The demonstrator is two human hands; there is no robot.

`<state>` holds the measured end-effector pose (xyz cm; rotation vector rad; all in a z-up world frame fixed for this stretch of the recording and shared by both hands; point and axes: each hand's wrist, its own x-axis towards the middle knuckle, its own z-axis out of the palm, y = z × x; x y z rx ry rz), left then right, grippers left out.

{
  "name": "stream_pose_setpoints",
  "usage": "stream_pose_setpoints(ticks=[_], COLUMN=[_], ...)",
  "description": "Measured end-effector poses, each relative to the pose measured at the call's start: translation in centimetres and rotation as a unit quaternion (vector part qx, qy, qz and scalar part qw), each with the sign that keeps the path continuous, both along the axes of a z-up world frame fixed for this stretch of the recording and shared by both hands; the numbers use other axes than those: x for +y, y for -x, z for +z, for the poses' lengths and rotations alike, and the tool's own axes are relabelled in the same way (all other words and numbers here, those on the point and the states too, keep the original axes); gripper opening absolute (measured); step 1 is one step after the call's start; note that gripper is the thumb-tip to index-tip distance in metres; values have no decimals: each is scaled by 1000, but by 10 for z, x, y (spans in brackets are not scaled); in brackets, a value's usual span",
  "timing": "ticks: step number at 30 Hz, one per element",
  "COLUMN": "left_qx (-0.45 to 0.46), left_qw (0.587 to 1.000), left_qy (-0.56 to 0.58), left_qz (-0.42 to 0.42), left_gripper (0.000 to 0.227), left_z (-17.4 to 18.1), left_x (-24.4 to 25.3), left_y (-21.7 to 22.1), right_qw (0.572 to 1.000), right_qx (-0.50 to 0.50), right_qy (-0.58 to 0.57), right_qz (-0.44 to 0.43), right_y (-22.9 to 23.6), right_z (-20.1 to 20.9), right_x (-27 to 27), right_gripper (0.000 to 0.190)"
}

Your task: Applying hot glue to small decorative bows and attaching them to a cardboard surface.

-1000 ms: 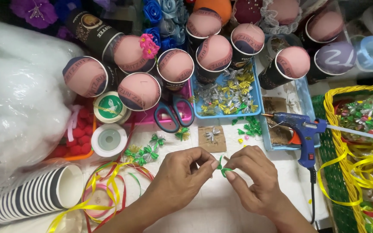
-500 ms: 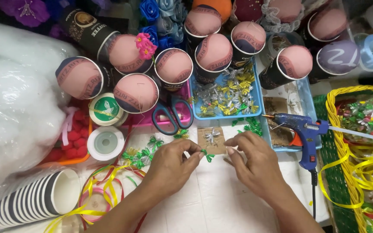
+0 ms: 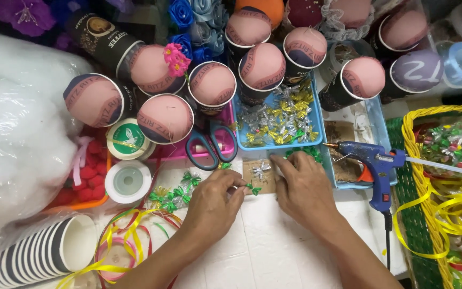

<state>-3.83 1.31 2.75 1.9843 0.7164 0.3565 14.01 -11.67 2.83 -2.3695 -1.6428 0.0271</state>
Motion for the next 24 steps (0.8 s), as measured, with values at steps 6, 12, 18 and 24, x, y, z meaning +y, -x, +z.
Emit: stream_pose_setpoints(ticks=[6, 12, 18, 24], left_qx=[46, 44, 82, 93], left_qw=[996, 997, 995, 992], left_qy=[69, 61, 52, 89], left_qz=[-17, -20, -13, -17], left_gripper=[18, 13, 13, 21], left_z=[24, 15, 14, 22], left_x=[-4, -19, -25, -22], left_y=[12, 31, 40, 26], right_qw=[999, 999, 996, 993], right_qx=[-4, 12, 49, 90], right_qy=[-27, -15, 11, -33], right_qz=[23, 48, 69, 69], right_y=[9, 23, 27, 23], right_z=[-6, -1, 2, 14], right_x=[-12, -24, -40, -47], right_gripper=[41, 41, 41, 41])
